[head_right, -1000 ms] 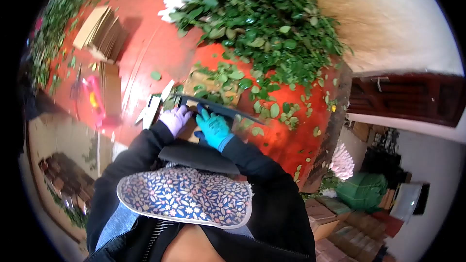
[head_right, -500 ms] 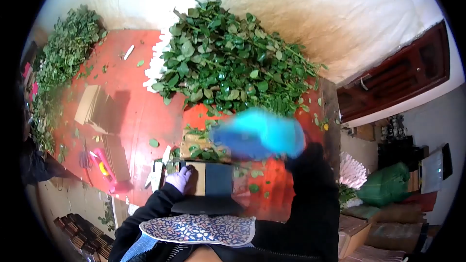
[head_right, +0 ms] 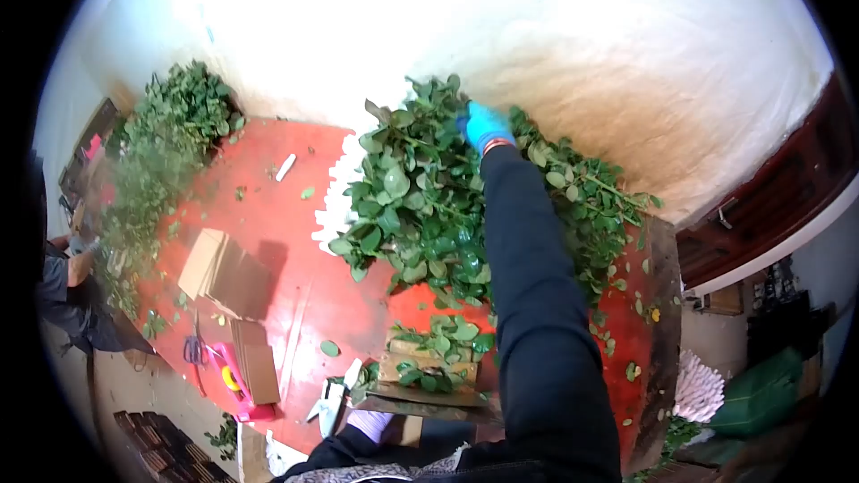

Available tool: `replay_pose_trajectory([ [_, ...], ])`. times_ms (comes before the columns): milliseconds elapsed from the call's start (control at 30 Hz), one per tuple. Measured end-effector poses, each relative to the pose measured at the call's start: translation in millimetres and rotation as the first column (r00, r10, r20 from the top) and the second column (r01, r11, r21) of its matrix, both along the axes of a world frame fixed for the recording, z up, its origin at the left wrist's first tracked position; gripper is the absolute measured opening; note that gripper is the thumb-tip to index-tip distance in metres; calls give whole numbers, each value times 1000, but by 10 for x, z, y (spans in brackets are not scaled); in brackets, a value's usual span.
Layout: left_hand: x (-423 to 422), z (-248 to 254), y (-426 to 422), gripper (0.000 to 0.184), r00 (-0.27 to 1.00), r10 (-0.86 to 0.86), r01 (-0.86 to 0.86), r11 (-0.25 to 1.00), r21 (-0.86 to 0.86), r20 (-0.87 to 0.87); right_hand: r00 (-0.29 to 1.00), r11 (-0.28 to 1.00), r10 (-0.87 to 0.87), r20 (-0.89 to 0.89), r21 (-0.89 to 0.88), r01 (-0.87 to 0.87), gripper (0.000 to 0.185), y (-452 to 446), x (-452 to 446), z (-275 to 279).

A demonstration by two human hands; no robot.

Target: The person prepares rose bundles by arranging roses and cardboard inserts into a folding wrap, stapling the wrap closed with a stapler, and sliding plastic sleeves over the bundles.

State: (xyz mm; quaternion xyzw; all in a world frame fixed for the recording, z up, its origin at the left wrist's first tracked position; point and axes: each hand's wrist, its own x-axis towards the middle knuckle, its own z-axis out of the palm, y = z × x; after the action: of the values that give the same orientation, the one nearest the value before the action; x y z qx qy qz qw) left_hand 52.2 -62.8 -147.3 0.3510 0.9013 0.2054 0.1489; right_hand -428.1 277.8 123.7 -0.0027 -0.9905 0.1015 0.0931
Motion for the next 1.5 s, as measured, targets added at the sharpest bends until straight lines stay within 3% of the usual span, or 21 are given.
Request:
replay_pose_trajectory([
  [33, -32, 208, -5, 50, 973, 13, 10, 995, -98, 230, 996, 997, 18, -88, -68, -24, 37, 73, 13, -43],
  [100, -44, 281, 26, 50, 965, 16, 12, 994, -105, 260, 932, 996, 75, -355, -23, -89, 32, 152, 104, -23],
  [167, -58, 286, 39, 51, 973, 12, 11, 995, -97, 231, 983, 997, 30, -181, -60, -42, 36, 26, 343, 98],
  [200, -54, 290, 40, 51, 975, 9, 11, 996, -90, 222, 972, 986, 156, -178, -25, -163, 48, 95, 284, -119],
  [233, -65, 302, 46, 51, 977, 11, 8, 996, -89, 212, 973, 962, 230, 8, 147, -228, 63, -58, 541, -2],
  [333, -80, 328, 42, 51, 983, 16, 0, 996, -85, 184, 967, 941, 256, 5, 229, -251, 70, -154, 607, -412],
  [400, -81, 326, 37, 52, 986, 22, -8, 996, -84, 165, 974, 897, 225, 13, 388, -212, 62, -170, 536, -456],
  [433, -76, 319, 38, 52, 987, 21, -8, 997, -79, 161, 972, 905, 233, 34, 358, -230, 49, -152, 482, -441],
  [533, -65, 283, 20, 52, 989, 25, -15, 997, -72, 146, 954, 898, 298, -17, 344, -274, 37, -88, 522, -340],
  [633, -55, 270, 18, 53, 988, 31, -22, 998, -57, 150, 919, 905, 358, -164, 305, -297, 29, 9, 755, -124],
  [700, -43, 398, 17, 55, 982, 47, -36, 997, -62, 185, 836, 911, 412, -362, 145, -386, 22, 228, 801, -213],
  [767, -23, 385, 11, 53, 978, 44, -20, 993, -119, 204, 806, 873, 473, -355, 66, -483, 27, 458, 878, -401],
  [800, -20, 488, 21, 37, 996, 33, -27, 997, -77, 83, 763, 836, 546, -346, 281, -471, 19, 367, 1162, -298],
  [833, -28, 563, 29, 37, 996, 30, -22, 995, -99, 82, 859, 814, 505, -91, 381, -438, 18, 161, 1426, -128],
  [1000, -24, 505, 34, 46, 995, 46, -37, 995, -96, 92, 768, 675, 581, 270, 367, -640, 32, -136, 1953, -884],
  [1033, -22, 526, 34, 48, 995, 46, -38, 995, -93, 92, 767, 644, 599, 231, 429, -633, 31, -123, 1984, -1097],
  [1200, -21, 571, 24, 52, 995, 42, -34, 994, -104, 85, 765, 568, 492, 415, 513, -644, 19, -330, 1988, -1038],
  [1233, -33, 556, 26, 52, 995, 45, -35, 994, -108, 93, 759, 536, 500, 418, 539, -650, 23, -307, 1981, -999],
  [1300, -43, 529, 30, 51, 992, 49, -33, 990, -135, 117, 798, 607, 383, 466, 524, -597, 42, -380, 2089, -692],
  [1400, -59, 553, 36, 50, 988, 40, -23, 993, -116, 147, 815, 694, 530, 233, 434, -575, 41, -219, 2289, -415],
  [1500, -45, 496, 30, 46, 989, 56, -42, 994, -104, 136, 847, 778, 527, 74, 360, -515, 37, -167, 2488, 64],
])
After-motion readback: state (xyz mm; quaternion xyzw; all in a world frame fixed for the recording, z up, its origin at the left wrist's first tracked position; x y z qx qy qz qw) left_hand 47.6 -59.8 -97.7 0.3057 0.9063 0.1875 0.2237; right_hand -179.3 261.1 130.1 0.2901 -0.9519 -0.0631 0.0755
